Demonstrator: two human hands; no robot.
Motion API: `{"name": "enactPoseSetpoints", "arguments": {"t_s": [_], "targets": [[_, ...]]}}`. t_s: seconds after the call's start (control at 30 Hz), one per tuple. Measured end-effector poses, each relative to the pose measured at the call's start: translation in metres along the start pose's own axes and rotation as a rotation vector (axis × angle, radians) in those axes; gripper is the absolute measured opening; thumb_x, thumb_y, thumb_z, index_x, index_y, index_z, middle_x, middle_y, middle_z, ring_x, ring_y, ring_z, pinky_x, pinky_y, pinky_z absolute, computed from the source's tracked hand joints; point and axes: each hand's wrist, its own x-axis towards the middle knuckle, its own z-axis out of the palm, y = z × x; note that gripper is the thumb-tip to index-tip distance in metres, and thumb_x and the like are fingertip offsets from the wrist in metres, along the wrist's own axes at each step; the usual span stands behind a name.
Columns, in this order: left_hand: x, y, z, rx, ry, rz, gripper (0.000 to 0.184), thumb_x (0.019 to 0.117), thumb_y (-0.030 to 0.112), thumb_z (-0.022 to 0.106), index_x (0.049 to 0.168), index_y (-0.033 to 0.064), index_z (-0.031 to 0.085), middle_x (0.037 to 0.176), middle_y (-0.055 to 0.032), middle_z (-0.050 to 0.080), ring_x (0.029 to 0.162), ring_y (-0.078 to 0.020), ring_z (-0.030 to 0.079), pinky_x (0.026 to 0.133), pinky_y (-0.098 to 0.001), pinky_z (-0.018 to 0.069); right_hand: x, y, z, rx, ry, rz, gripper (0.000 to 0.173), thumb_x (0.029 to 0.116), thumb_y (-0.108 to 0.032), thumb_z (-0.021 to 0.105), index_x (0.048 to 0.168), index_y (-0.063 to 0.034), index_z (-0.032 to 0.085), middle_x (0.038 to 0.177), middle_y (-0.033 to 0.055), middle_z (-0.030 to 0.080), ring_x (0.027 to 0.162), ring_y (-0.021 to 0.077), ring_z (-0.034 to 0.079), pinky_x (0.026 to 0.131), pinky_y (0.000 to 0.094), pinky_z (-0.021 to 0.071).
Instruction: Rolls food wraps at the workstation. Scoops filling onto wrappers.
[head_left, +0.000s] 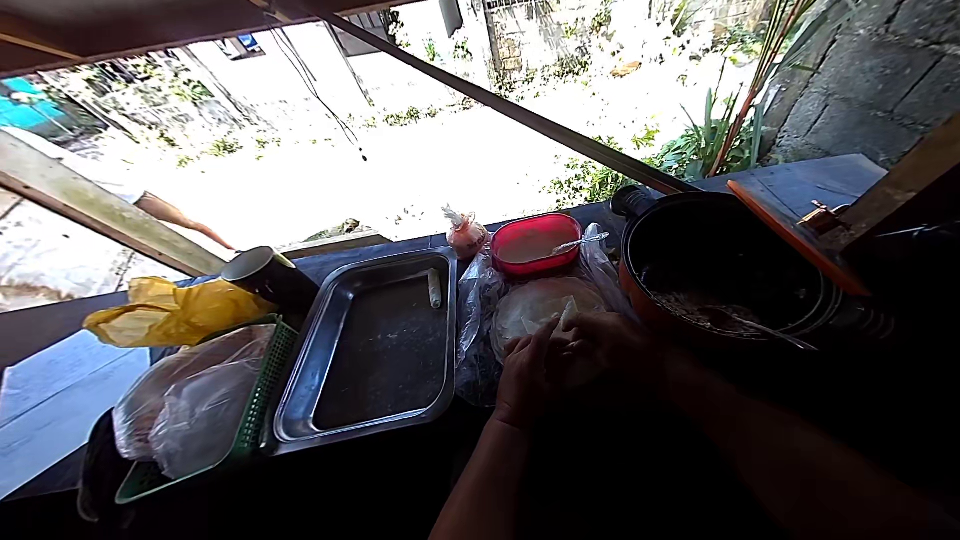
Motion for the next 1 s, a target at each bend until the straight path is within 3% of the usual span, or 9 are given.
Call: {"name": "enactPoseSetpoints", "arguments": {"t_s": [0.17, 0.27, 0.47, 0.6, 0.73, 1.0], "targets": [[0.002, 0.002, 0.001, -0.028, -0.013, -0.008, 0.045, 0.0989, 0.033, 0.067, 0.14, 0.0154, 0.06, 0.108, 0.0093, 0.078, 0.103, -0.0059, 0.07, 0.105, -0.0428, 0.0467, 0.008, -0.003, -0.013, 0.061, -0.134, 0.092, 0.029, 0.1037, -0.02, 0.058, 0.131, -0.0105, 0.062, 0.101, 0.0055, 0.075, 0.092, 0.0153, 0.072, 0.09, 0.0359, 0.0573], [0.002, 0.0, 0.001, -0.04, -0.015, -0.012, 0.046, 0.1005, 0.032, 0.064, 0.142, 0.0123, 0.057, 0.107, 0.0076, 0.078, 0.103, -0.0076, 0.071, 0.106, -0.045, 0.0471, 0.006, -0.004, -0.014, 0.071, -0.117, 0.08, 0.031, 0.1026, -0.021, 0.061, 0.132, -0.0118, 0.062, 0.114, 0.0056, 0.071, 0.091, 0.0151, 0.069, 0.089, 0.0354, 0.0574], [0.001, 0.001, 0.0, -0.009, -0.011, -0.029, 0.05, 0.1034, 0.037, 0.058, 0.145, 0.0098, 0.053, 0.108, 0.0072, 0.078, 0.107, -0.0087, 0.07, 0.108, -0.0461, 0.0455, -0.005, 0.003, -0.003, -0.076, -0.013, -0.062, 0.025, 0.105, -0.021, 0.054, 0.125, -0.0134, 0.068, 0.111, 0.0065, 0.074, 0.105, 0.02, 0.071, 0.099, 0.0372, 0.0554], [0.001, 0.0, -0.001, -0.027, -0.005, -0.037, 0.058, 0.097, 0.038, 0.067, 0.146, 0.0114, 0.054, 0.118, 0.0051, 0.075, 0.113, -0.0145, 0.067, 0.106, -0.0487, 0.046, -0.002, 0.003, -0.004, -0.029, -0.04, -0.007, 0.027, 0.1057, -0.019, 0.052, 0.127, -0.0114, 0.067, 0.114, 0.0049, 0.074, 0.109, 0.016, 0.07, 0.102, 0.0341, 0.0533], [0.002, 0.001, -0.002, -0.037, -0.019, -0.048, 0.055, 0.0971, 0.034, 0.068, 0.146, 0.0124, 0.055, 0.108, 0.008, 0.077, 0.105, -0.0095, 0.069, 0.106, -0.0472, 0.0459, 0.002, 0.001, -0.006, 0.023, -0.068, 0.034, 0.027, 0.1049, -0.02, 0.055, 0.129, -0.0104, 0.064, 0.111, 0.0047, 0.075, 0.104, 0.0143, 0.071, 0.099, 0.0342, 0.0547], [-0.001, -0.003, 0.001, -0.096, 0.012, -0.028, 0.055, 0.098, 0.035, 0.067, 0.146, 0.0112, 0.054, 0.105, 0.0083, 0.077, 0.101, -0.0062, 0.07, 0.106, -0.0474, 0.0471, 0.004, -0.002, -0.01, 0.107, -0.096, 0.109, 0.031, 0.1011, -0.015, 0.06, 0.132, -0.0114, 0.061, 0.103, 0.0024, 0.076, 0.094, 0.0119, 0.072, 0.092, 0.0339, 0.0573]]}}
